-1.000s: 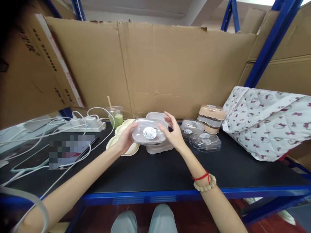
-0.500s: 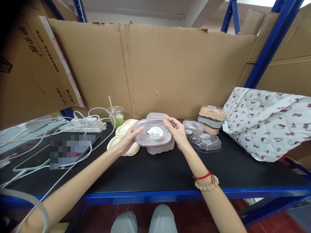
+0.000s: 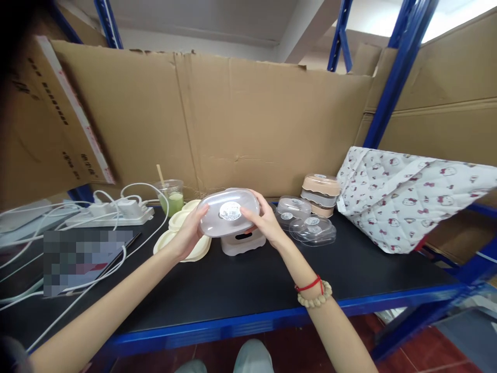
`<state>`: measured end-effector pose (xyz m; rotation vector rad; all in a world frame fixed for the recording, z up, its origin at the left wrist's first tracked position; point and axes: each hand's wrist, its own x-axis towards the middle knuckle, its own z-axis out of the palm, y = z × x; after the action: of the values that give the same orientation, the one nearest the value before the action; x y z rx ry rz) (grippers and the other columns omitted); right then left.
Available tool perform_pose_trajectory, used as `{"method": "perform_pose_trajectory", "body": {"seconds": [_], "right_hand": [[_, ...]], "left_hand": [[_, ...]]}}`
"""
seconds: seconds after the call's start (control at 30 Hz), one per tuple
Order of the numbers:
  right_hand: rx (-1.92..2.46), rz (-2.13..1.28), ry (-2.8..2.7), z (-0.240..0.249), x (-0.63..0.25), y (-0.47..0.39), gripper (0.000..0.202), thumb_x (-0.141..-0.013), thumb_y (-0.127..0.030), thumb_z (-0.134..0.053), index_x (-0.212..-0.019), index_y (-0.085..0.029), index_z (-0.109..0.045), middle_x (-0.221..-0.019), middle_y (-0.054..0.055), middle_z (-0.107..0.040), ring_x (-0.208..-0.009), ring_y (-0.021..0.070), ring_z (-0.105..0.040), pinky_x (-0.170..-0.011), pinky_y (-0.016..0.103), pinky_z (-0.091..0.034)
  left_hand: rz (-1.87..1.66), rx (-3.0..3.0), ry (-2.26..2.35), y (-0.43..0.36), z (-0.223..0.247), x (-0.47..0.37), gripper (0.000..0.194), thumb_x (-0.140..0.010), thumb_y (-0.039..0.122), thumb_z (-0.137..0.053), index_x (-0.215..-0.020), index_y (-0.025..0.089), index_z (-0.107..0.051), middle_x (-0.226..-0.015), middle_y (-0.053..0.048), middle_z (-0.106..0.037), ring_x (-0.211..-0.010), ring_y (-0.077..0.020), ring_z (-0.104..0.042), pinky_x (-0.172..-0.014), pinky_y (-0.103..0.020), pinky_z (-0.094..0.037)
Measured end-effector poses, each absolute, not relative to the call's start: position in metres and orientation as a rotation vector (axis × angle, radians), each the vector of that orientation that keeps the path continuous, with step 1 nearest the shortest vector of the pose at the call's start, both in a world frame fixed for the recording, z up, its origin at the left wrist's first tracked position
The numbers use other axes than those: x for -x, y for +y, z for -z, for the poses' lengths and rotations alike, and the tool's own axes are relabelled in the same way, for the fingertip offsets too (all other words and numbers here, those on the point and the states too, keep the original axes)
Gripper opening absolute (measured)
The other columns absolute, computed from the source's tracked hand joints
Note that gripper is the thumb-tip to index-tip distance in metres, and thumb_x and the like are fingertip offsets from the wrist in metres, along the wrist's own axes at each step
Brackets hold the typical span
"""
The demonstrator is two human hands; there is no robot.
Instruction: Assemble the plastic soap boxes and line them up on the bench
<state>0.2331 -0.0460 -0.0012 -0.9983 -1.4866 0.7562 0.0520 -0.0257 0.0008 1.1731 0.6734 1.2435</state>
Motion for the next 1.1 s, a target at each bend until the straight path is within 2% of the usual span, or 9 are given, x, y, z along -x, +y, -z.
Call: {"method": "perform_pose_trajectory", "body": {"seconds": [0.1, 0.23, 0.37, 0.47, 0.6, 0.67, 0.77, 0.97, 1.1], "right_hand": [[0.932, -0.572, -1.61, 0.003, -0.235, -0.044, 0.078, -0.067, -0.06, -0.064, -0.133, -0.027, -0.039, -0.13, 0.009, -0.053, -0.119, 0.0251, -0.052, -0.094, 0.041, -0.049], [0.86, -0.441, -1.825, 0.004, -0.238, -0.046, 0.103, -0.051, -0.051, -0.08, -0.138, -0.025, -0.03, -0.141, 0.012, -0.041, -0.129, 0.0268, -0.042, -0.108, 0.045, -0.035], [0.89, -0.314, -1.868, 0.003, -0.238, -0.049, 0.098, -0.049, -0.044, -0.082, -0.134, -0.025, -0.037, -0.138, 0.012, -0.046, -0.126, 0.0273, -0.045, -0.107, 0.046, -0.035], [0.973, -0.22, -1.863, 0.002, -0.237, -0.051, 0.091, -0.05, -0.044, -0.081, -0.13, -0.027, -0.042, -0.132, 0.009, -0.052, -0.12, 0.0281, -0.051, -0.102, 0.047, -0.039], [0.987, -0.091, -1.816, 0.001, -0.241, -0.052, 0.069, -0.056, -0.046, -0.078, -0.117, -0.028, -0.051, -0.12, 0.006, -0.059, -0.11, 0.0262, -0.057, -0.097, 0.045, -0.044], [0.969, 0.018, -1.717, -0.001, -0.249, -0.05, 0.065, -0.059, -0.047, -0.076, -0.115, -0.028, -0.05, -0.119, 0.006, -0.059, -0.111, 0.0257, -0.056, -0.098, 0.045, -0.043], [0.975, 0.262, -1.438, -0.011, -0.272, -0.042, 0.062, -0.062, -0.048, -0.072, -0.114, -0.025, -0.048, -0.118, 0.007, -0.055, -0.113, 0.0261, -0.052, -0.1, 0.047, -0.039], [1.15, 0.569, -1.017, -0.041, -0.361, -0.02, 0.055, -0.063, -0.047, -0.069, -0.108, -0.02, -0.05, -0.113, 0.01, -0.048, -0.118, 0.0291, -0.042, -0.103, 0.05, -0.033], [1.299, 0.489, -1.085, -0.049, -0.422, -0.006, 0.055, -0.06, -0.051, -0.069, -0.101, -0.019, -0.052, -0.107, 0.01, -0.053, -0.11, 0.0285, -0.048, -0.099, 0.049, -0.037]], "left_hand": [[-1.233, -1.149, 0.705, -0.024, -0.002, -0.051, 0.05, -0.063, 0.049, -0.07, -0.102, 0.017, -0.067, -0.097, -0.007, -0.072, -0.086, -0.0222, -0.065, -0.061, -0.024, -0.049], [-1.221, -1.093, 0.704, -0.024, -0.006, -0.052, 0.038, -0.069, 0.045, -0.066, -0.095, 0.018, -0.069, -0.091, -0.004, -0.073, -0.085, -0.0209, -0.065, -0.063, -0.023, -0.05], [-1.176, -0.983, 0.736, -0.028, -0.011, -0.052, 0.022, -0.078, 0.037, -0.06, -0.09, 0.02, -0.069, -0.077, -0.001, -0.072, -0.07, -0.0157, -0.065, -0.054, -0.02, -0.047], [-1.119, -0.931, 0.737, -0.029, -0.014, -0.051, 0.021, -0.082, 0.034, -0.057, -0.092, 0.019, -0.068, -0.071, -0.001, -0.07, -0.061, -0.0142, -0.062, -0.048, -0.02, -0.045], [-1.012, -0.883, 0.62, -0.026, -0.018, -0.045, 0.036, -0.086, 0.036, -0.047, -0.11, 0.013, -0.06, -0.08, -0.008, -0.071, -0.063, -0.0175, -0.065, -0.051, -0.023, -0.049], [-0.956, -0.869, 0.57, -0.026, -0.021, -0.042, 0.045, -0.087, 0.039, -0.04, -0.12, 0.01, -0.052, -0.086, -0.012, -0.07, -0.066, -0.0216, -0.068, -0.054, -0.028, -0.052], [-0.934, -0.9, 0.562, -0.026, -0.024, -0.038, 0.048, -0.087, 0.035, -0.036, -0.125, 0.009, -0.045, -0.085, -0.013, -0.068, -0.064, -0.0243, -0.069, -0.051, -0.031, -0.053], [-0.945, -0.917, 0.53, -0.023, -0.024, -0.034, 0.039, -0.084, 0.027, -0.035, -0.115, 0.008, -0.048, -0.07, -0.007, -0.063, -0.049, -0.0194, -0.063, -0.041, -0.025, -0.047], [-0.943, -0.936, 0.487, -0.02, -0.023, -0.032, 0.032, -0.082, 0.028, -0.038, -0.105, 0.011, -0.051, -0.067, -0.006, -0.062, -0.047, -0.0189, -0.062, -0.04, -0.025, -0.046]]}}
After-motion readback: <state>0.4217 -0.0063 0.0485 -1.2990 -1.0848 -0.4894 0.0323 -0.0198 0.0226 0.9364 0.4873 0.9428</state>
